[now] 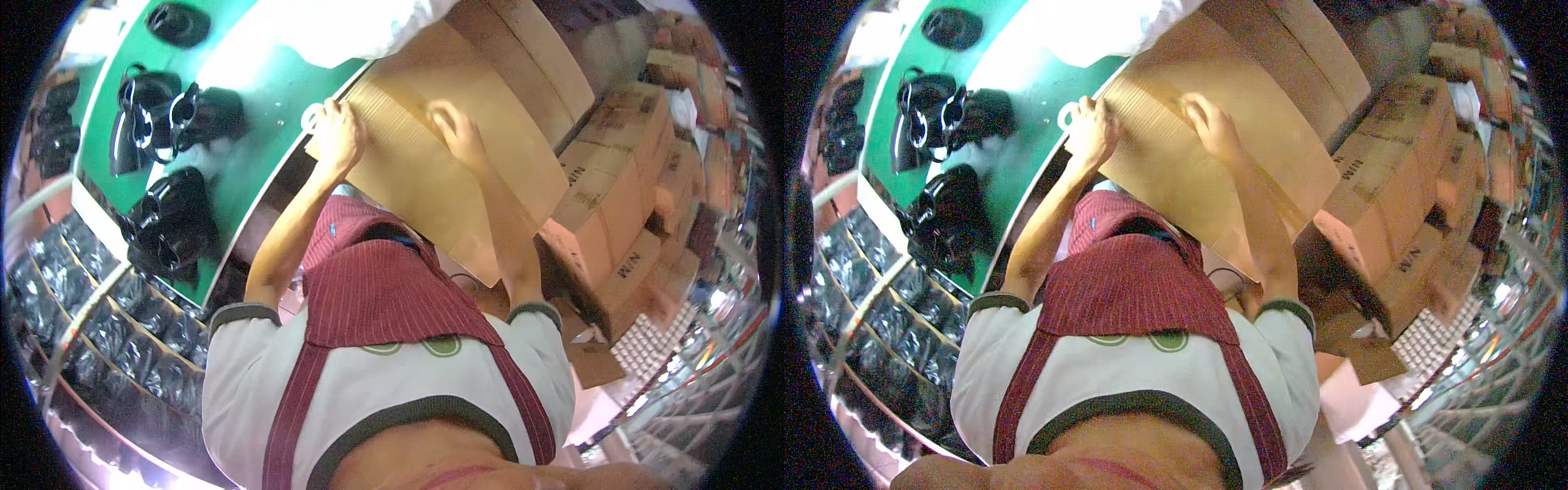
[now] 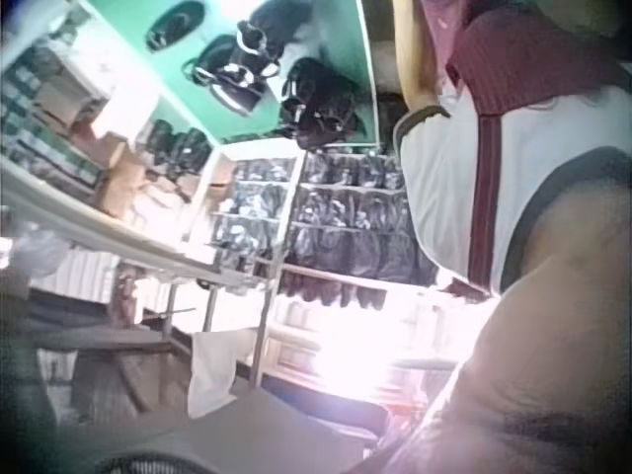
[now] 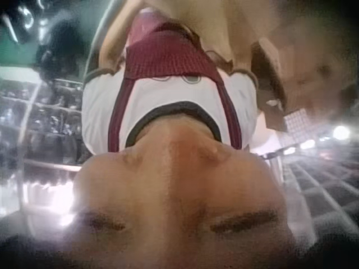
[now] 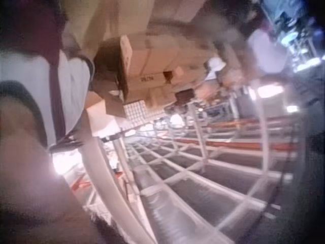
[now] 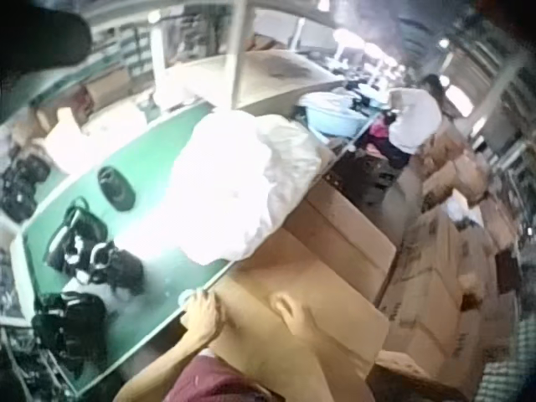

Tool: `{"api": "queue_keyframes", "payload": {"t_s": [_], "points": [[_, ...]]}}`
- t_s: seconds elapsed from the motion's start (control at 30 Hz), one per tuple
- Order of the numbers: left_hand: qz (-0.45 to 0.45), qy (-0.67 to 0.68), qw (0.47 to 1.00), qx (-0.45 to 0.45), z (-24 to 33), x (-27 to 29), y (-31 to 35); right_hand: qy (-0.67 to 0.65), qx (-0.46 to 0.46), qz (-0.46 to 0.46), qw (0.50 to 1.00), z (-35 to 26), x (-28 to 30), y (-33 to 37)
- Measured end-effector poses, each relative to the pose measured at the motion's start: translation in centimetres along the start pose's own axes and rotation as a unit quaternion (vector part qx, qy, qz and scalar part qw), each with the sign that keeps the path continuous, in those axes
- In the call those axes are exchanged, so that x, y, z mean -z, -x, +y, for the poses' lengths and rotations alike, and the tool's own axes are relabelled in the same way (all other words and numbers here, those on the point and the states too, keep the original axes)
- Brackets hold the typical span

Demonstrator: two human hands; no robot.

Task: The person unpacks a cardboard box and repeatedly assembles black kettles by inserting glass inner pots into black outer shells. The person places the assembled kettles on a green workbench and continues the process with additional units.

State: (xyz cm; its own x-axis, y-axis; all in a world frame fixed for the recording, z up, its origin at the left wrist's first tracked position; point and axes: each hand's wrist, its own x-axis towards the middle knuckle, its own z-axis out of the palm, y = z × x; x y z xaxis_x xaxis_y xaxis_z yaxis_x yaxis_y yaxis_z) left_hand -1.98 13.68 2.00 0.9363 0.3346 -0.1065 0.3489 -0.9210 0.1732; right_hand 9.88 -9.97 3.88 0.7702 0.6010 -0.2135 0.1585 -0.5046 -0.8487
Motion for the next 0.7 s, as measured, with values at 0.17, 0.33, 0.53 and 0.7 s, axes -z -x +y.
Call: {"api": "queue_keyframes", "payload": {"t_s": [0.17, 0.33, 0.53, 0.7], "points": [[0.019, 0.284, 0.957, 0.046, 1.0, -5.1, -2.4, 0.338, 0.205, -0.096, 0.913, -3.4, 1.8, -11.9], [-0.065, 0.362, 0.93, 0.025, -0.1, -4.5, -4.7, 0.438, 0.285, -0.231, 0.821, -5.0, 0.2, -16.4], [-0.067, 0.449, 0.891, 0.003, -0.4, -3.5, -4.3, 0.589, 0.27, -0.317, 0.693, -6.8, 0.5, -19.1], [-0.072, 0.483, 0.871, -0.062, -0.3, -1.7, -4.0, 0.601, 0.123, -0.124, 0.78, -6.2, 3.1, -15.6]]}}
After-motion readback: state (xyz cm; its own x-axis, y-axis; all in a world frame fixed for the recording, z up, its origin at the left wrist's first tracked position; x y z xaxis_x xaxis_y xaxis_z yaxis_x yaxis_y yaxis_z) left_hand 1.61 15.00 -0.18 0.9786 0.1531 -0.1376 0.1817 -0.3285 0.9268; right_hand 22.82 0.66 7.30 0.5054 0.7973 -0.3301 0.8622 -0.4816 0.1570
